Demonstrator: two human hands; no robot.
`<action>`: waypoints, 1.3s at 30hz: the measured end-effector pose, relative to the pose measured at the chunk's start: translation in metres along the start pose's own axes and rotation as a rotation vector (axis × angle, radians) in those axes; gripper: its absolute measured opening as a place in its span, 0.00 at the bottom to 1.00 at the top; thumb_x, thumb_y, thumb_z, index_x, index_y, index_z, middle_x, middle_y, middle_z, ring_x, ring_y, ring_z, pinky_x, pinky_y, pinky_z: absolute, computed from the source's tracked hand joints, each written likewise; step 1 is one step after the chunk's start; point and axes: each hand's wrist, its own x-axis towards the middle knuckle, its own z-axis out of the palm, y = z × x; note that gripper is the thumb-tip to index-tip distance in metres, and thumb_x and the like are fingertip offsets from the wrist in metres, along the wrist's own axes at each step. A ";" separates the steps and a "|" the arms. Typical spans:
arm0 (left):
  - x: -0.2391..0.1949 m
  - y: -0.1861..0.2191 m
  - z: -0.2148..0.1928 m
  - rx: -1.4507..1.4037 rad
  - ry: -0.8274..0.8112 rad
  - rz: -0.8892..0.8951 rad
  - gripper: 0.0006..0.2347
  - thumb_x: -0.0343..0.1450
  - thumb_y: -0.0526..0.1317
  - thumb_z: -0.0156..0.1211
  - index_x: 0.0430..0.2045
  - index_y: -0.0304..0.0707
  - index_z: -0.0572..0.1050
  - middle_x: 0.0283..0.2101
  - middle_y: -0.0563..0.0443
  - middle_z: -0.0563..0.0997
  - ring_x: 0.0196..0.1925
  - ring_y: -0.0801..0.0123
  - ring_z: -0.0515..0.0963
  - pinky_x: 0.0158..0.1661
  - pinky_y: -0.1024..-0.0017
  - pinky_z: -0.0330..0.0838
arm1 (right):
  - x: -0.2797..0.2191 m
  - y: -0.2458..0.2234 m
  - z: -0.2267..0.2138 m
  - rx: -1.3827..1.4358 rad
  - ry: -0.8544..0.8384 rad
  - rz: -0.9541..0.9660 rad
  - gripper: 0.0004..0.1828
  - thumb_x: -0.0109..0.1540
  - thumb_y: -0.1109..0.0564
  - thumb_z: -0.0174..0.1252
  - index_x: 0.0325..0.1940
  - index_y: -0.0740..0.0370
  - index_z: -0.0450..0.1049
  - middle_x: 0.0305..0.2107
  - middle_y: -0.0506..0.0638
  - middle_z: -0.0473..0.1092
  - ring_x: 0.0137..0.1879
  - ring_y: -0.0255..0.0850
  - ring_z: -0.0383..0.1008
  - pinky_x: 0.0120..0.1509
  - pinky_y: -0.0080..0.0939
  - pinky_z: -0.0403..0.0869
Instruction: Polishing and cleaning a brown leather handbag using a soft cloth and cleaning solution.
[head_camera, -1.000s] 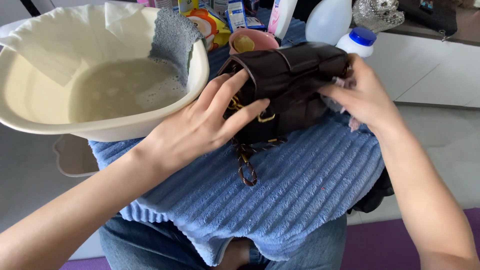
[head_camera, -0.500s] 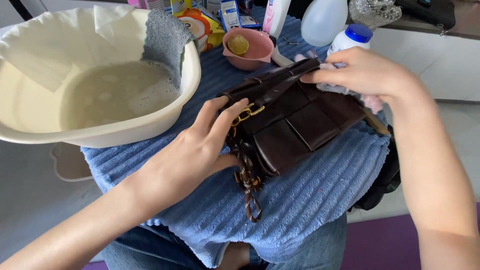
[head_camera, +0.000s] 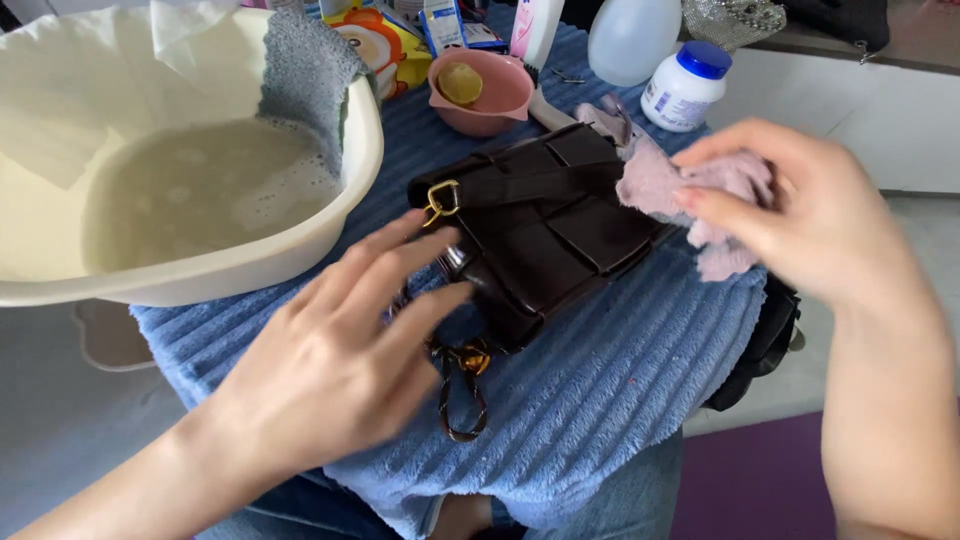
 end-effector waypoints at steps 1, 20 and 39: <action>0.007 0.001 -0.001 -0.029 0.015 0.041 0.15 0.69 0.34 0.57 0.52 0.32 0.74 0.63 0.31 0.72 0.69 0.38 0.70 0.60 0.49 0.72 | -0.007 0.013 0.006 0.015 0.127 -0.261 0.15 0.65 0.64 0.63 0.56 0.61 0.75 0.36 0.56 0.76 0.30 0.44 0.78 0.34 0.37 0.74; 0.055 -0.042 0.062 -0.213 -0.131 0.188 0.43 0.58 0.68 0.70 0.59 0.32 0.69 0.61 0.42 0.76 0.65 0.49 0.73 0.65 0.53 0.61 | -0.052 0.021 0.103 -0.634 0.141 -1.242 0.30 0.67 0.70 0.56 0.73 0.76 0.56 0.72 0.67 0.48 0.79 0.60 0.53 0.82 0.58 0.65; 0.055 -0.044 0.069 -0.068 -0.004 0.275 0.34 0.65 0.69 0.63 0.47 0.34 0.75 0.59 0.42 0.81 0.61 0.48 0.79 0.59 0.52 0.68 | -0.032 0.102 0.045 -0.831 0.204 -0.986 0.09 0.61 0.65 0.62 0.44 0.57 0.80 0.45 0.47 0.79 0.32 0.30 0.80 0.23 0.26 0.80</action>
